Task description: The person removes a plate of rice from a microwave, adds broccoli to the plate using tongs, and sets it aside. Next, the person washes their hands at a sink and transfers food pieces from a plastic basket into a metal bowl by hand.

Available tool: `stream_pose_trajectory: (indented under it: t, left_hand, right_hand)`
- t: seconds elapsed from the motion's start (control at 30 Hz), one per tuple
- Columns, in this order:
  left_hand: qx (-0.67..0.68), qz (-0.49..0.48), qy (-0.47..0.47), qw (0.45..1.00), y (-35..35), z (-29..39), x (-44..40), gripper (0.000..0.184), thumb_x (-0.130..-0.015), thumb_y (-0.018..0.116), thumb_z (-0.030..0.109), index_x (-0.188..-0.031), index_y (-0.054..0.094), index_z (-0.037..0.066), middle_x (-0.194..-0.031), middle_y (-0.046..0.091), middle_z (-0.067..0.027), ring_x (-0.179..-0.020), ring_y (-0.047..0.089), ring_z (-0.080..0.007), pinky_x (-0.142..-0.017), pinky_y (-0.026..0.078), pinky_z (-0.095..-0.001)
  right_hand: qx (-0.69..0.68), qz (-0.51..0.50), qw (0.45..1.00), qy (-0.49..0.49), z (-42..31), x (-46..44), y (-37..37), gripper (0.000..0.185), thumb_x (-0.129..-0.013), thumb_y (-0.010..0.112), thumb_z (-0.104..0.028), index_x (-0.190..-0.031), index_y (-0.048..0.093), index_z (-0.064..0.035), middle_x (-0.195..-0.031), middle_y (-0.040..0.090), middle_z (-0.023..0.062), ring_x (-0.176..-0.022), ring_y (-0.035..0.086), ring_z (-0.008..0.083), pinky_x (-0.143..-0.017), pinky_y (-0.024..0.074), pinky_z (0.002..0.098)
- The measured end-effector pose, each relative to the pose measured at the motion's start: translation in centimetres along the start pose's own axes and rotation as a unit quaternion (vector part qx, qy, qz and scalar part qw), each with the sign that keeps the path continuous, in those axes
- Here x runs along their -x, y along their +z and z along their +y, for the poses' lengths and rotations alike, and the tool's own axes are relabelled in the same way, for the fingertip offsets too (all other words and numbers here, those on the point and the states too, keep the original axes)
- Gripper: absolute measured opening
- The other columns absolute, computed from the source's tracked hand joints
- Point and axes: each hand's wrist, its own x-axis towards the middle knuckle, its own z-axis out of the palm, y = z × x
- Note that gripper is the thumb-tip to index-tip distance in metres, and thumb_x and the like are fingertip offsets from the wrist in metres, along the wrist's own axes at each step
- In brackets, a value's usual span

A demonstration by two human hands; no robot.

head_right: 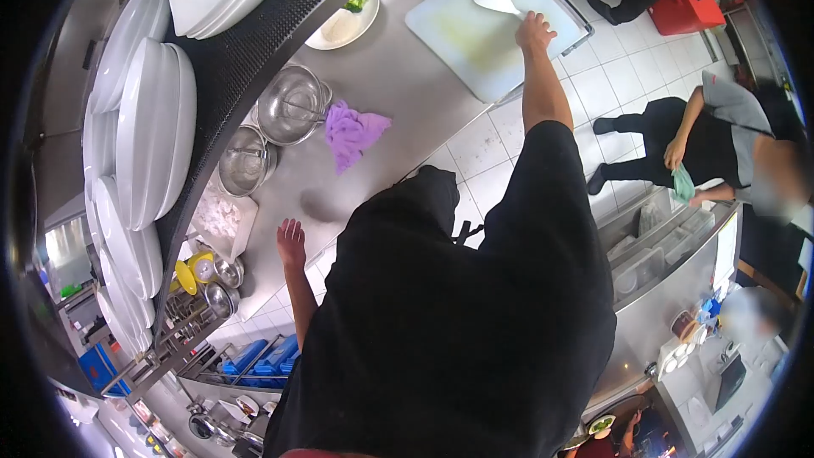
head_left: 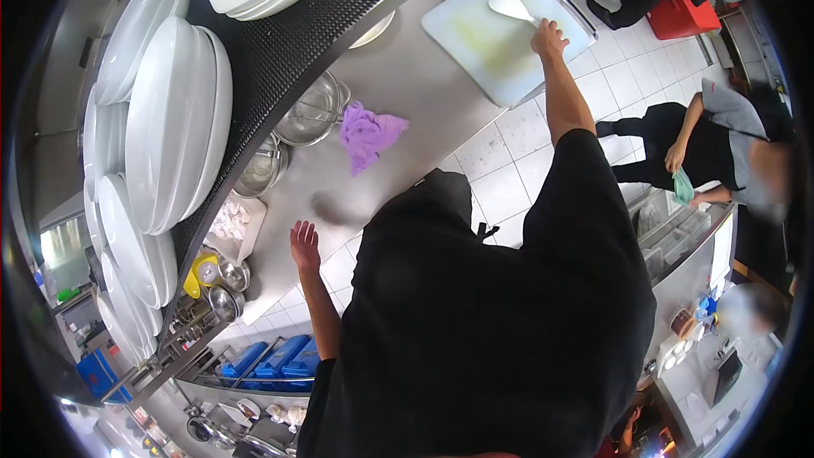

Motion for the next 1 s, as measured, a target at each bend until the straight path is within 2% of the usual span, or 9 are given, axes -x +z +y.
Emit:
stream_pose_trajectory:
  t: [0.1,0.2,0.23,0.3,0.37,0.43,0.5,0.57,1.0]
  left_hand:
    - [0.011,0.0,0.006,1.0,-0.7,0.4,0.7,0.05,-0.101,0.042,0.039,-0.138,0.042,0.006,-0.134,0.048,-0.0102,-0.122,0.048,-0.024,-0.1,0.04,-0.0358]
    - [0.028,0.013,0.016,0.999,-1.9,-0.5,1.6,0.051,-0.099,0.047,0.04,-0.137,0.043,0.006,-0.129,0.052,-0.0098,-0.12,0.05,-0.0241,-0.1,0.04,-0.0363]
    - [0.036,0.017,0.023,0.999,-2.1,-1.1,1.5,0.052,-0.098,0.049,0.041,-0.136,0.044,0.006,-0.127,0.053,-0.0097,-0.118,0.052,-0.0241,-0.099,0.04,-0.0366]
    - [0.042,0.041,0.019,0.998,-2.2,-1.8,1.9,0.052,-0.097,0.05,0.04,-0.136,0.045,0.006,-0.126,0.053,-0.0096,-0.117,0.052,-0.0242,-0.099,0.041,-0.0366]
    - [0.05,0.044,0.011,0.998,-2.8,-2.9,2.0,0.051,-0.097,0.05,0.038,-0.136,0.045,0.006,-0.127,0.053,-0.0101,-0.117,0.052,-0.0242,-0.099,0.041,-0.0364]
    - [0.049,0.021,0.014,0.998,-3.2,-3.5,2.6,0.05,-0.098,0.05,0.037,-0.136,0.045,0.006,-0.128,0.053,-0.0103,-0.117,0.052,-0.0242,-0.099,0.04,-0.0365]
    - [0.058,0.015,0.018,0.998,-2.8,-3.8,2.2,0.048,-0.098,0.047,0.037,-0.136,0.045,0.007,-0.13,0.052,-0.0102,-0.118,0.052,-0.024,-0.1,0.04,-0.0366]
    - [0.07,0.022,0.028,0.997,-2.5,-4.0,2.3,0.048,-0.099,0.046,0.037,-0.136,0.045,0.007,-0.13,0.053,-0.0096,-0.118,0.052,-0.0237,-0.1,0.039,-0.0366]
    - [0.221,0.118,0.078,0.965,-4.4,-11.1,7.9,0.043,-0.1,0.046,0.032,-0.135,0.046,0.007,-0.131,0.05,-0.0092,-0.118,0.049,-0.0234,-0.1,0.04,-0.0346]
  right_hand:
    - [0.025,0.043,0.997,-0.057,-0.7,-0.1,1.7,0.044,-0.09,0.049,-0.013,-0.133,0.039,-0.0074,-0.128,0.049,0.0162,-0.123,0.05,0.0356,-0.094,0.0447,0.0517]
    - [-0.106,0.022,0.989,-0.101,-3.8,2.2,1.9,0.033,-0.092,0.045,-0.012,-0.124,0.043,-0.0069,-0.124,0.049,0.0204,-0.104,0.06,0.0416,-0.085,0.0511,0.0522]
    - [-0.13,0.049,0.979,-0.151,-5.2,3.6,2.2,0.034,-0.093,0.046,-0.015,-0.125,0.041,-0.0057,-0.12,0.049,0.0238,-0.091,0.063,0.0458,-0.081,0.0524,0.0533]
    - [-0.153,0.057,0.964,-0.21,-9.1,7.1,1.2,0.042,-0.095,0.047,-0.021,-0.134,0.039,-0.0065,-0.123,0.05,0.0262,-0.102,0.06,0.0457,-0.086,0.0502,0.0534]
    - [-0.188,0.038,0.943,-0.272,-13.5,10.2,-1.4,0.043,-0.094,0.048,-0.023,-0.133,0.044,-0.0061,-0.121,0.056,0.0257,-0.107,0.058,0.0439,-0.091,0.0485,0.0512]
    - [-0.142,-0.029,0.935,-0.324,-17.8,12.5,-6.4,0.044,-0.093,0.05,-0.025,-0.134,0.047,-0.0064,-0.123,0.056,0.0259,-0.108,0.058,0.0429,-0.091,0.0485,0.0502]
    - [-0.043,0.006,0.931,-0.363,-22.2,12.2,-7.8,0.045,-0.091,0.05,-0.02,-0.134,0.048,-0.009,-0.116,0.062,0.0232,-0.1,0.064,0.0387,-0.084,0.0538,0.0458]
    - [0.021,-0.043,0.917,-0.395,-25.7,10.6,-8.7,0.047,-0.091,0.05,-0.022,-0.136,0.047,-0.0096,-0.122,0.058,0.0235,-0.106,0.061,0.0387,-0.089,0.0512,0.0463]
    - [0.106,-0.018,0.898,-0.427,-32.9,9.4,-7.3,0.043,-0.092,0.049,-0.023,-0.132,0.049,-0.009,-0.12,0.059,0.0229,-0.105,0.061,0.039,-0.089,0.0509,0.0465]
